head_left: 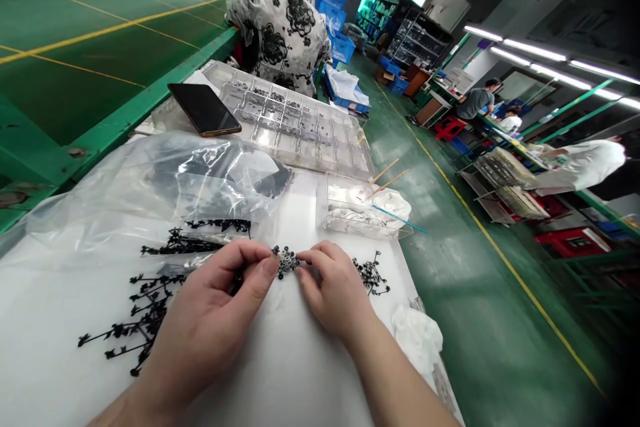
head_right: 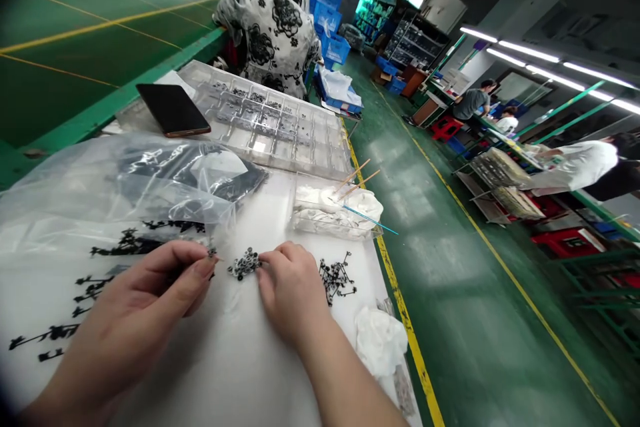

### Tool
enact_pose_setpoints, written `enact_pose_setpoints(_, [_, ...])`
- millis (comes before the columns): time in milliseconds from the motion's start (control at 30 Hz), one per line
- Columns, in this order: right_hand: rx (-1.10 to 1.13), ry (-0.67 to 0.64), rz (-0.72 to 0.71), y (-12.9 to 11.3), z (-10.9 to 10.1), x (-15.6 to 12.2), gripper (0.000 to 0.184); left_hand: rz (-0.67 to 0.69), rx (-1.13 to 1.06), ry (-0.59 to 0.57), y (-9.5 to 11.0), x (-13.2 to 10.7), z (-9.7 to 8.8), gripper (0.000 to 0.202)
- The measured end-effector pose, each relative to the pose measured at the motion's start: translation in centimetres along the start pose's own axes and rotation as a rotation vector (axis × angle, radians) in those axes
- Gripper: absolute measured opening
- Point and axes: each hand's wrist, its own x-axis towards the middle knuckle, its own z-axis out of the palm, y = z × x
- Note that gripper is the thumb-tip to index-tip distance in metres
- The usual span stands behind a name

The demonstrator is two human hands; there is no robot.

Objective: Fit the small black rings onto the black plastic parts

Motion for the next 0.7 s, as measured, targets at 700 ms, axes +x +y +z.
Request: enact_pose_setpoints(700, [0.975,0.167,0.113,-1.6,-3.4,-1.7,0.005,0.258,0.21,-0.298,0.6,-0.9,1.4,0.023])
